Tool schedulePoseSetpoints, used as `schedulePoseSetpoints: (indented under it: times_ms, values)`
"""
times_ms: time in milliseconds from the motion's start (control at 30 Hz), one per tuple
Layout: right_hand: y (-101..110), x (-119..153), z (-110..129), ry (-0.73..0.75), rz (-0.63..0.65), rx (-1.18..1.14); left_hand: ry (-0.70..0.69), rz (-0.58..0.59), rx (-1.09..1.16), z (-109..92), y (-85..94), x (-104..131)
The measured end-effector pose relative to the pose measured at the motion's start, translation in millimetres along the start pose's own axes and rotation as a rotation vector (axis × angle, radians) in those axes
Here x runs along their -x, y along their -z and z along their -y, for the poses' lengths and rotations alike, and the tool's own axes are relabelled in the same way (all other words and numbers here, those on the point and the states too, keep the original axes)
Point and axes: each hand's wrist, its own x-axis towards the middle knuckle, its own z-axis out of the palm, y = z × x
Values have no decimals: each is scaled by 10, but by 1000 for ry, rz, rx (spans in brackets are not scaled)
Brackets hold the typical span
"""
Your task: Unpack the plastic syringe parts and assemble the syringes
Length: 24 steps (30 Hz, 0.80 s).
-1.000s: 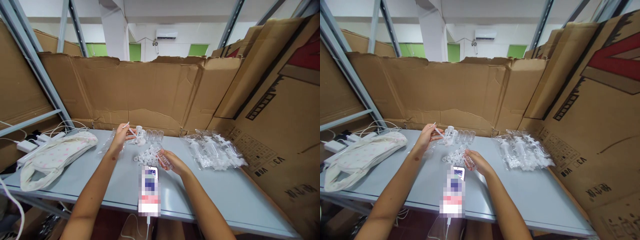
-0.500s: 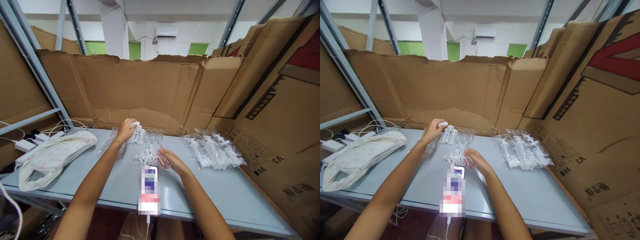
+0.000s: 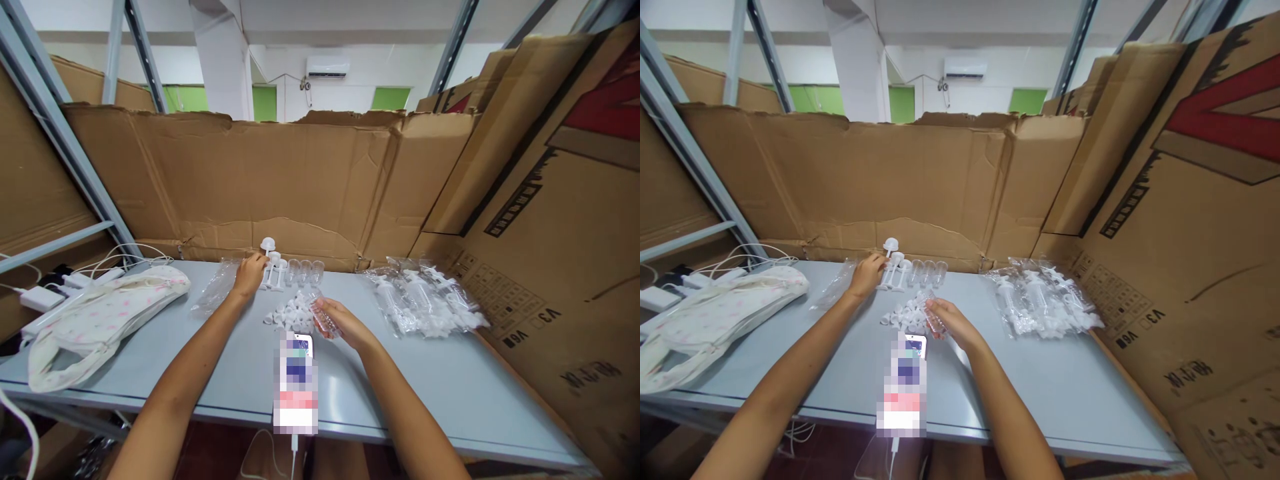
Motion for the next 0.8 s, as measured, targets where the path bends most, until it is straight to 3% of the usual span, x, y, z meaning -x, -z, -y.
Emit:
schedulePoseSetpoints:
  times_ms: [800]
  values:
    - [-19,-2,-9,7,35,27,92,225,-159,252,-129,345]
